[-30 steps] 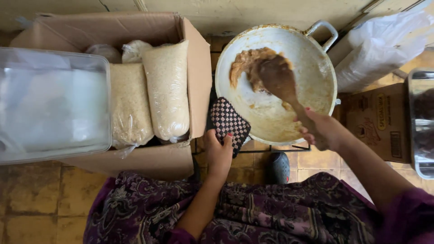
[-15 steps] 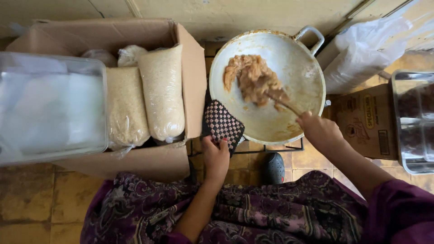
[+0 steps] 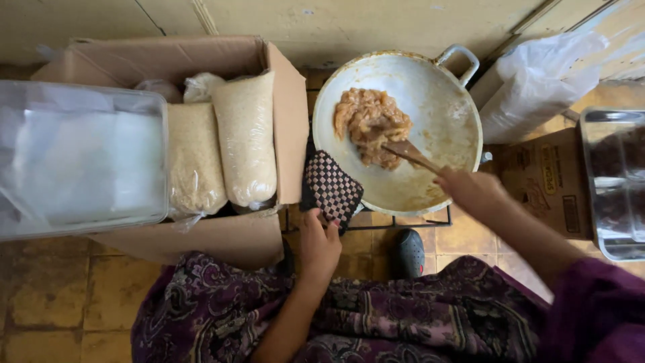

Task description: Stirring a thick brown paste in a wok using a wooden spatula

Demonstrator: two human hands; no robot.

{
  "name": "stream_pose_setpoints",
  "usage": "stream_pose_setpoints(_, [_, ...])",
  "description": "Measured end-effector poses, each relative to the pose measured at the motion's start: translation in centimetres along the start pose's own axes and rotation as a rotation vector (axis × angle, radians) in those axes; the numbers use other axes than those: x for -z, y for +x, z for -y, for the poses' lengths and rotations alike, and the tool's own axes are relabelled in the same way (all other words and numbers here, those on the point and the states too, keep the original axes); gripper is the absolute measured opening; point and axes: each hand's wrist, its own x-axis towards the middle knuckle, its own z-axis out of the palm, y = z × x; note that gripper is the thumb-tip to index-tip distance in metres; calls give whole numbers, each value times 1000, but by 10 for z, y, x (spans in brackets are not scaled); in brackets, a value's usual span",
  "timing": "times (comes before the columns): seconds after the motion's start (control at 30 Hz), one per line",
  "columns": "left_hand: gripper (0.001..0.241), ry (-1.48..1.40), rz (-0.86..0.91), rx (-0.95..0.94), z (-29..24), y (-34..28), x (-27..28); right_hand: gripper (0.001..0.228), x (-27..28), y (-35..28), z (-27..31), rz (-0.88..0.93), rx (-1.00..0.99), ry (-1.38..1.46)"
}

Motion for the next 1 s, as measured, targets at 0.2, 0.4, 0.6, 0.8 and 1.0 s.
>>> stream_pose_setpoints(0.2, [18,107,-24,14,-22,17,16,49,88,-59,-18,197,-154,-124])
stream_pose_setpoints(0.4, [32,339,140,125,-25,18,12,39,4,6,-6,67,207,-81])
stream_pose_setpoints(0.6, [31,282,76,55,-8,21,6,46,57,-32,8,210,-160,192])
stream_pose_setpoints(0.8, [30,262,212,175,-42,16,28,46,125,-87,-8,264,-258,-260])
stream_pose_setpoints(1.0, [31,286,150,146,-26,21,16,33,116,-82,-4,189,-273,-472])
